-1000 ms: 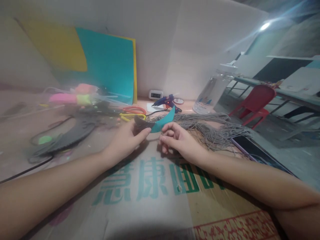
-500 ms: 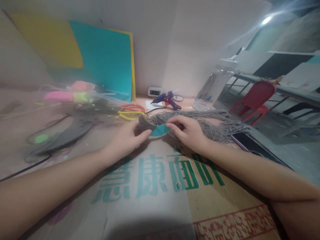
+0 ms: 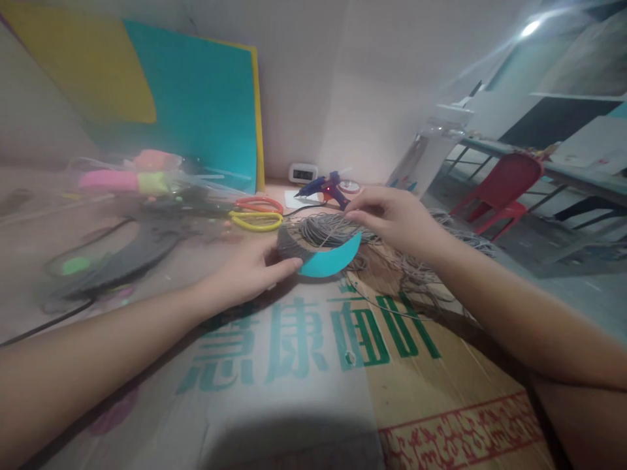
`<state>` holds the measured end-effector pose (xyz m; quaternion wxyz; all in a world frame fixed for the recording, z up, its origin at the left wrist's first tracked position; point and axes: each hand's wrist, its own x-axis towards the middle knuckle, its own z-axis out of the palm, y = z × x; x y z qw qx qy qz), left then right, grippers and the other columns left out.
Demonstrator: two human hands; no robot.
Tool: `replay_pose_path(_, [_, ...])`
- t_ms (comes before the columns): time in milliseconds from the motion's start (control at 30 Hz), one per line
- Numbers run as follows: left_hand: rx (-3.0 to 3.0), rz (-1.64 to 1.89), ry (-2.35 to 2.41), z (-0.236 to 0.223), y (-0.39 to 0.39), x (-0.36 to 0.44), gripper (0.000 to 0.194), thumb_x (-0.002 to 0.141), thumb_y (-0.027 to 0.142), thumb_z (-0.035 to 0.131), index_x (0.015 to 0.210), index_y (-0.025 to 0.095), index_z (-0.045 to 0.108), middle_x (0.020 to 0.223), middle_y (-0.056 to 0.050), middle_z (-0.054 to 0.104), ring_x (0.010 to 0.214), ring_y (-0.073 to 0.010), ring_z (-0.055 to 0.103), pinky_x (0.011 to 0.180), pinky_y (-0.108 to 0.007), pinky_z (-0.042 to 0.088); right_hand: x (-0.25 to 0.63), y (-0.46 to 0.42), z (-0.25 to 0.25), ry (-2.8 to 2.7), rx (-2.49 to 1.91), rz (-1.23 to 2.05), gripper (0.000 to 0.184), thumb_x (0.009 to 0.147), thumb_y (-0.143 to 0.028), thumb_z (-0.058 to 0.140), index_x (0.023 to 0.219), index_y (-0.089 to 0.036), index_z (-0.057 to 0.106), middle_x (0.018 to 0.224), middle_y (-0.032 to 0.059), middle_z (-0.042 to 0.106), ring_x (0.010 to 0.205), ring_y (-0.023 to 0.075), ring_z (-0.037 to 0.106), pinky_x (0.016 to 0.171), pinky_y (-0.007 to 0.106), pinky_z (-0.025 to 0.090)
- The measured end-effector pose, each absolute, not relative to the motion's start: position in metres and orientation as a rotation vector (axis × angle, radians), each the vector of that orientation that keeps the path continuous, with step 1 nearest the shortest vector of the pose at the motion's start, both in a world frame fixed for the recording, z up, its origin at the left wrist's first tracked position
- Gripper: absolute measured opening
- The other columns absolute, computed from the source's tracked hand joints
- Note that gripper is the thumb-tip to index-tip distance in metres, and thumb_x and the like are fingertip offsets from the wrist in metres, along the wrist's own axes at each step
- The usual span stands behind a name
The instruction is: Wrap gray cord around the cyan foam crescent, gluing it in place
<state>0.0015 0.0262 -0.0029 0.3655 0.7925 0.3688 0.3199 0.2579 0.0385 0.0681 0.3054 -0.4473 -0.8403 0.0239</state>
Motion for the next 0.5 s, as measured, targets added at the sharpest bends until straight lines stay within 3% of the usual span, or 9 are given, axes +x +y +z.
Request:
replay_pose_path(233, [1.969, 0.583, 0.72, -0.003, 0.031, -0.004, 0.032, 0.087, 0.044, 0.058, 0.101, 0.016, 0.061, 0.093, -0.004, 0.066, 0.079, -0.0168, 0.059, 0.065, -0.024, 0.046, 0.246, 0.043, 0.036, -2.13, -1.149, 0.481, 0.02, 0.086, -0.034, 0.06, 0.083, -0.017, 0.07, 0.083, 0.0034, 0.07, 0.075, 0.0154, 0.062, 0.071, 0.03, 0.048])
replay_pose_path(300, [1.949, 0.572, 0.695, -0.003, 0.031, -0.004, 0.029, 0.087, 0.043, 0.059, 0.097, 0.016, 0.06, 0.089, -0.002, 0.064, 0.077, -0.0149, 0.057, 0.065, -0.023, 0.045, 0.242, 0.043, 0.022, -2.167, -1.099, 0.438, 0.018, 0.086, -0.03, 0.059, 0.086, -0.017, 0.071, 0.087, 0.0048, 0.07, 0.082, 0.0176, 0.063, 0.078, 0.034, 0.05])
replay_pose_path(400, [1.85, 0.598, 0.698, -0.004, 0.03, -0.003, 0.029, 0.088, 0.045, 0.057, 0.092, 0.017, 0.055, 0.075, 0.002, 0.056, 0.065, -0.0106, 0.051, 0.057, -0.02, 0.041, 0.239, 0.04, 0.014, -2.198, -0.901, 0.257, 0.021, 0.085, -0.02, 0.056, 0.1, -0.02, 0.071, 0.11, 0.008, 0.068, 0.108, 0.0219, 0.06, 0.098, 0.043, 0.045])
replay_pose_path(500, [1.745, 0.616, 0.742, -0.006, 0.03, -0.003, 0.032, 0.091, 0.049, 0.051, 0.086, 0.018, 0.051, 0.066, 0.005, 0.049, 0.054, -0.0082, 0.044, 0.048, -0.019, 0.034, 0.239, 0.031, 0.018, -2.159, -0.77, 0.446, 0.032, 0.088, -0.016, 0.052, 0.116, -0.024, 0.065, 0.129, 0.0065, 0.061, 0.124, 0.0207, 0.053, 0.108, 0.044, 0.039])
